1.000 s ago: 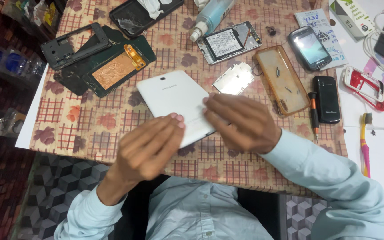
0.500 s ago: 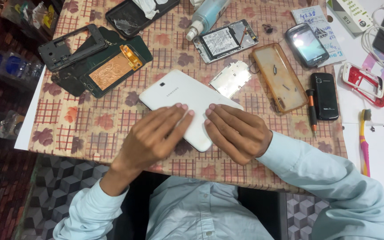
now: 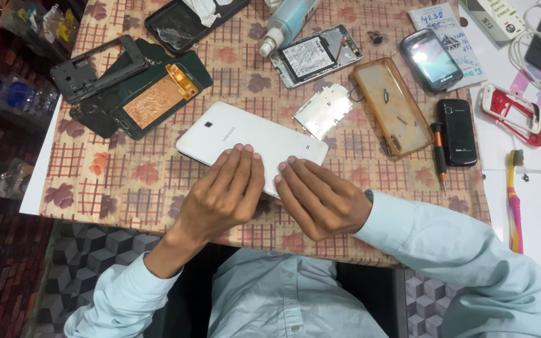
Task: The person disassembles a white Samsung tablet by removing the back cover and setting it aside. Then the person disassembles a black mobile phone by removing the back cover, battery, and using a screwdriver to remove screws before separating the internal components.
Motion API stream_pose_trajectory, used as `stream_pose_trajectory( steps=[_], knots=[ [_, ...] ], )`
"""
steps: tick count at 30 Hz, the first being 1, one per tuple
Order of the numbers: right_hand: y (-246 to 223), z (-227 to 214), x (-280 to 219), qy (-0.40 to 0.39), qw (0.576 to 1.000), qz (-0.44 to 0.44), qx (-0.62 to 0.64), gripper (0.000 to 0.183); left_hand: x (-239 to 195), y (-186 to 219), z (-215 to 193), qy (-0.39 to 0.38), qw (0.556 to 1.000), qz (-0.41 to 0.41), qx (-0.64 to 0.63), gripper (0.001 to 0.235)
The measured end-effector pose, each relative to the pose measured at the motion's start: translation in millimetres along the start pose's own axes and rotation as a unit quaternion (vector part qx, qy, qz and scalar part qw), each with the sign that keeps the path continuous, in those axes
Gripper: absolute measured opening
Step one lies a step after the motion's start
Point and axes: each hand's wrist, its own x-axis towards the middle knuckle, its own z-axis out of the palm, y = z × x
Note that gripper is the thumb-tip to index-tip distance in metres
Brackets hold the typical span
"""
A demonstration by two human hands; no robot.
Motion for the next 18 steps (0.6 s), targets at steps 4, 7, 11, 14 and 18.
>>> stream_pose_trajectory(
  steps=[4, 7, 11, 14, 18],
  knots=[
    [-3.1, 1.3, -5.4, -0.019, 0.999, 0.014, -0.027, 0.021, 0.9, 0.5, 2.5, -0.001, 1.000, 0.000, 0.012, 0.027],
    [3.6, 5.8, -13.5, -0.006, 0.999, -0.013, -0.036, 0.015, 3.3, 2.8, 5.5, -0.001, 1.000, 0.001, 0.021, 0.026],
    [14.6, 13.9, -25.6, 0.006, 1.000, -0.026, 0.000, 0.014, 2.2, 5.3, 5.4, -0.031, 0.999, -0.030, -0.030, 0.030],
    [25.8, 14.1, -34.9, -0.006, 0.999, -0.026, 0.025, 0.019, -3.3, -8.9, 1.5, -0.089, 0.993, -0.078, 0.010, 0.037],
    [33.1, 11.2, -42.8, 0.004, 0.998, -0.023, 0.052, 0.013, -17.2, -37.9, -5.3, -0.108, 0.984, -0.143, -0.021, 0.039]
  ],
)
